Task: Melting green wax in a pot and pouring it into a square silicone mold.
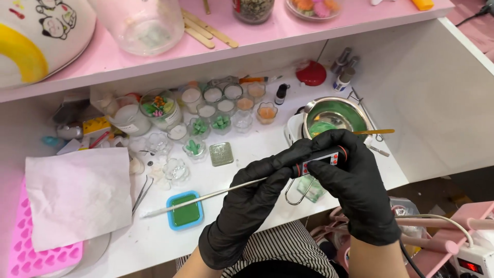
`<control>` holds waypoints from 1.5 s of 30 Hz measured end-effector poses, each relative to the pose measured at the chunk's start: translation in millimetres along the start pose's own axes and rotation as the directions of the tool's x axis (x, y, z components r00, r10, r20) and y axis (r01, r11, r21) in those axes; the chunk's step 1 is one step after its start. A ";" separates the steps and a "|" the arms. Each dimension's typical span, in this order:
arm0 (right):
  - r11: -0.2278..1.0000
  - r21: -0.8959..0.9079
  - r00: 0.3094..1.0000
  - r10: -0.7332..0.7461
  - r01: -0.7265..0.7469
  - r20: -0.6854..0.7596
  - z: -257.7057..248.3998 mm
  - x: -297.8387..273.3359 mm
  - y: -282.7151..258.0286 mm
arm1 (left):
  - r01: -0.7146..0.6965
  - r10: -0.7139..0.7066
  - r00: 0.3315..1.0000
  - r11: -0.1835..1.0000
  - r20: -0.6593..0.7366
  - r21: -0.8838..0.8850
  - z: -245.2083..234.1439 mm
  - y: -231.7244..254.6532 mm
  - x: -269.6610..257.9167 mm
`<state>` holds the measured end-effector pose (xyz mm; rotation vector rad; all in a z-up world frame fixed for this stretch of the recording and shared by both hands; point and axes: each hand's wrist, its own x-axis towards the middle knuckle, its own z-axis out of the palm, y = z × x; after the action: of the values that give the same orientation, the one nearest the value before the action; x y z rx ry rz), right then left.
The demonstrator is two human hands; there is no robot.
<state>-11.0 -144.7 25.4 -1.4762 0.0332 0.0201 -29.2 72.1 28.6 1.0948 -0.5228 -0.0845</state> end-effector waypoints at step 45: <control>0.855 -0.063 0.732 -0.478 0.515 -0.486 -181.8 -0.9 -26.3 | 0.755 -0.750 0.655 0.648 -0.091 0.100 37.7 -65.3 46.1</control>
<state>-12.8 -328.2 34.4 -1.3395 0.0441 -0.7937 6.6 -4.2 2.2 1.3864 0.0101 -0.7796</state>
